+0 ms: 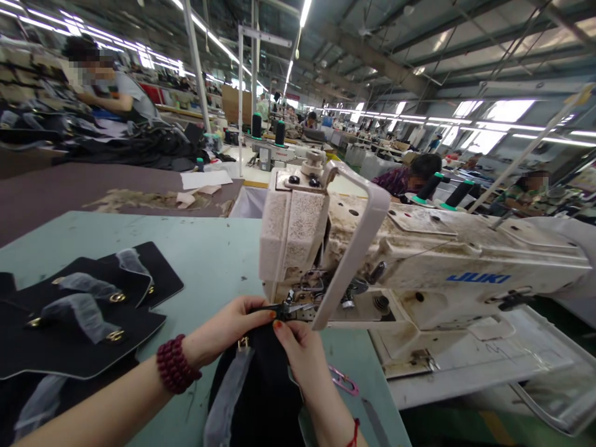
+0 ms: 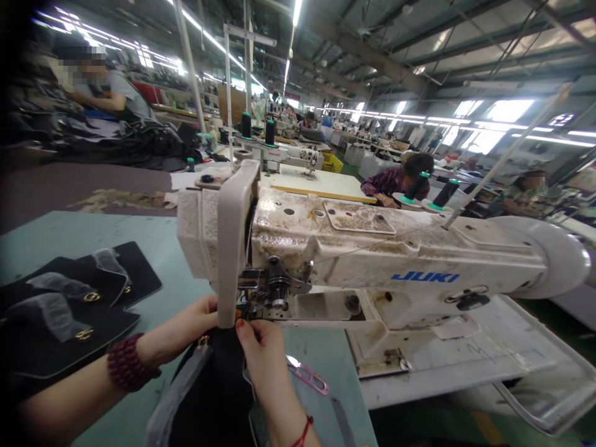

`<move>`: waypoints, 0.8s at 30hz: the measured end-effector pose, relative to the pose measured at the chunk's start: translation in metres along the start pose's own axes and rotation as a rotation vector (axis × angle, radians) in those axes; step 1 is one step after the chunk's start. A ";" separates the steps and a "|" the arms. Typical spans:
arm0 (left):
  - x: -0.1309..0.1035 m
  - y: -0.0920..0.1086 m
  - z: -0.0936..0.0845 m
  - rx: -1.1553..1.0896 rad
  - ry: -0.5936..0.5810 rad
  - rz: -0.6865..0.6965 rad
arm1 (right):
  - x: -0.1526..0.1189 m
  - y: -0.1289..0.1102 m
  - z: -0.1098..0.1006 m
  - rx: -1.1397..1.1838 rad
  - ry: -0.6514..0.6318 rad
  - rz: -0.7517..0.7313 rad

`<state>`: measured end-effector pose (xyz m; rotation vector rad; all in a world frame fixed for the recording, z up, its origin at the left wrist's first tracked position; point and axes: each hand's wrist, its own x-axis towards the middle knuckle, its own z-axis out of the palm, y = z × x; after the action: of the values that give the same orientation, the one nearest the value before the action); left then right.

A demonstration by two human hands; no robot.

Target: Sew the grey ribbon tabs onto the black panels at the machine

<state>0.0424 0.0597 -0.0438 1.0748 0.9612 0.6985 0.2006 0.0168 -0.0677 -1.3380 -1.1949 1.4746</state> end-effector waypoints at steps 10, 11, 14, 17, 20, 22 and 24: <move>-0.004 0.005 -0.005 0.215 0.021 0.052 | -0.020 -0.005 -0.016 -0.099 -0.080 -0.038; -0.008 0.000 -0.009 0.271 0.077 0.101 | -0.027 -0.006 -0.018 -0.129 -0.103 -0.045; -0.029 -0.034 -0.018 0.402 0.364 0.292 | -0.052 -0.002 -0.025 -0.230 -0.164 -0.063; -0.058 -0.084 -0.018 0.419 0.445 0.343 | -0.068 0.016 -0.024 -0.244 -0.177 -0.047; -0.073 -0.116 -0.009 0.410 0.477 0.353 | -0.072 0.040 -0.015 -0.086 -0.136 0.038; -0.070 -0.116 -0.001 0.400 0.457 0.341 | -0.071 0.051 -0.005 0.058 -0.112 0.092; -0.062 -0.103 0.010 0.373 0.403 0.312 | -0.071 0.056 0.004 0.158 -0.078 0.107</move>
<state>0.0265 -0.0320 -0.1205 1.4637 1.3192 1.0455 0.2070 -0.0652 -0.1049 -1.2633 -1.0448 1.6748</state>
